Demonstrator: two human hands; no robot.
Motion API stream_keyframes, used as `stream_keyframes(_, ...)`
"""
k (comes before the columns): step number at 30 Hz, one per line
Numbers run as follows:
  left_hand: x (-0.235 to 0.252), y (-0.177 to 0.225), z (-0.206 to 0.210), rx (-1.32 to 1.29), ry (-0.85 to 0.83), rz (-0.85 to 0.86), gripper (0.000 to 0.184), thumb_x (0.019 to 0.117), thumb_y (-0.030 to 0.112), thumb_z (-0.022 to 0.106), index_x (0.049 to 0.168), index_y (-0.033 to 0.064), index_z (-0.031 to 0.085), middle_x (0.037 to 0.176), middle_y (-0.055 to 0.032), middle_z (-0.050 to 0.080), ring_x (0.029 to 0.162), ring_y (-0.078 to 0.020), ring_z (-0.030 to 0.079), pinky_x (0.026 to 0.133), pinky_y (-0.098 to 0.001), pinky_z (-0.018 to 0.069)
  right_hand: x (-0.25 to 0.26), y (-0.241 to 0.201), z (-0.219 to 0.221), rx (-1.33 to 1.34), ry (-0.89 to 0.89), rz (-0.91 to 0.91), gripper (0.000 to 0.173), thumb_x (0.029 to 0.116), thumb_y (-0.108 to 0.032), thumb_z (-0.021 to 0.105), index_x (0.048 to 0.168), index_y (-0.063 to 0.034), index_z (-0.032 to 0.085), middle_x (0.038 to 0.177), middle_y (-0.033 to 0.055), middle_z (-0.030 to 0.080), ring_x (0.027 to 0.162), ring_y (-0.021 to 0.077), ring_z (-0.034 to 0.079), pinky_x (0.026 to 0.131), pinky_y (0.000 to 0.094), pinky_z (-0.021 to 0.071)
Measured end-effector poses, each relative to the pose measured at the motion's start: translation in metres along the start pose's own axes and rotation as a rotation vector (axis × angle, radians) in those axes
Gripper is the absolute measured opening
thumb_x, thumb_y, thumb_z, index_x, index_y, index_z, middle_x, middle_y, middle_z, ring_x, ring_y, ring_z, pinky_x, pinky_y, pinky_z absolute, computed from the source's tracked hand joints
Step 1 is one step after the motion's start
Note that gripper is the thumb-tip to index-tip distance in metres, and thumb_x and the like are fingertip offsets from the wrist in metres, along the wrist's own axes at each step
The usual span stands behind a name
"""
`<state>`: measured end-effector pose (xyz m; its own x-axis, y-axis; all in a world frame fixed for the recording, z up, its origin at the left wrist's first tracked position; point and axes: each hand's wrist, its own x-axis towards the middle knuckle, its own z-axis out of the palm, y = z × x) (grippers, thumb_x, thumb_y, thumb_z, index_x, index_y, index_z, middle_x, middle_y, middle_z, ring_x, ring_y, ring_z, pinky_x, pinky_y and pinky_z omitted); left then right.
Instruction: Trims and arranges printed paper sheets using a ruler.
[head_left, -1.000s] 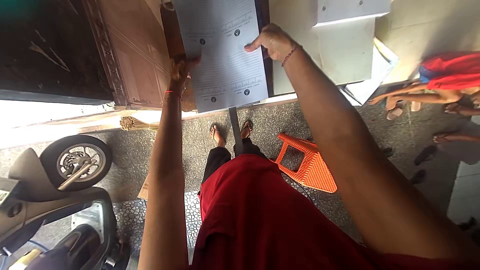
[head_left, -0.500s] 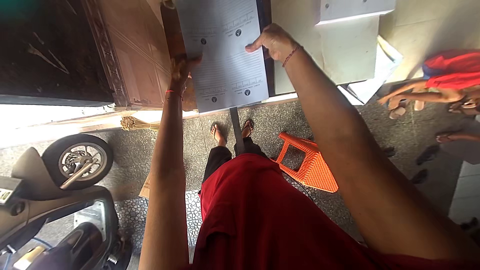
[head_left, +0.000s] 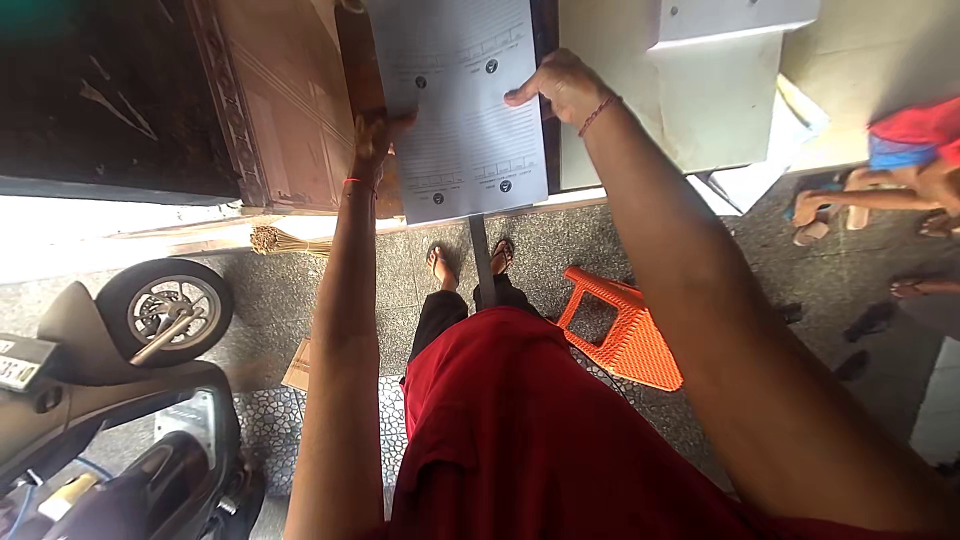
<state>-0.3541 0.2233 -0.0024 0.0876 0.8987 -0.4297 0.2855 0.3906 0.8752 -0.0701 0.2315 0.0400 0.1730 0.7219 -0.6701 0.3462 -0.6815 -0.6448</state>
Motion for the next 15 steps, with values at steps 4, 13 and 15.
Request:
stream_keyframes(4, 0.002, -0.002, 0.001, -0.010, -0.011, -0.006, 0.021, 0.0923, 0.019, 0.071, 0.105, 0.0022, 0.068, 0.092, -0.0032, 0.069, 0.081, -0.0068, 0.065, 0.073, -0.0281, 0.0559, -0.002, -0.001, -0.001, 0.002, -0.002, 0.008, 0.056, 0.0821, -0.009, 0.079, 0.131, -0.0001, 0.055, 0.115, 0.0147, 0.066, 0.093, 0.0210, 0.069, 0.076, 0.0365, 0.0595)
stream_keyframes(13, 0.003, -0.007, 0.004, -0.046, 0.001, -0.021, 0.023, 0.0927, 0.018, 0.070, 0.108, 0.0007, 0.068, 0.100, -0.0066, 0.070, 0.089, -0.0095, 0.066, 0.080, -0.0301, 0.0552, 0.001, 0.001, 0.001, -0.026, 0.016, 0.009, 0.059, 0.0808, -0.011, 0.080, 0.132, 0.0000, 0.055, 0.117, 0.0160, 0.065, 0.096, 0.0218, 0.067, 0.079, 0.0381, 0.0587)
stream_keyframes(15, 0.005, -0.012, 0.004, -0.046, 0.003, -0.025, 0.024, 0.0928, 0.018, 0.070, 0.108, 0.0003, 0.068, 0.100, -0.0074, 0.070, 0.089, -0.0102, 0.066, 0.080, -0.0309, 0.0560, 0.002, 0.002, 0.001, -0.029, 0.024, 0.009, 0.061, 0.0797, -0.011, 0.081, 0.133, 0.0005, 0.054, 0.119, 0.0173, 0.064, 0.100, 0.0237, 0.066, 0.081, 0.0404, 0.0582)
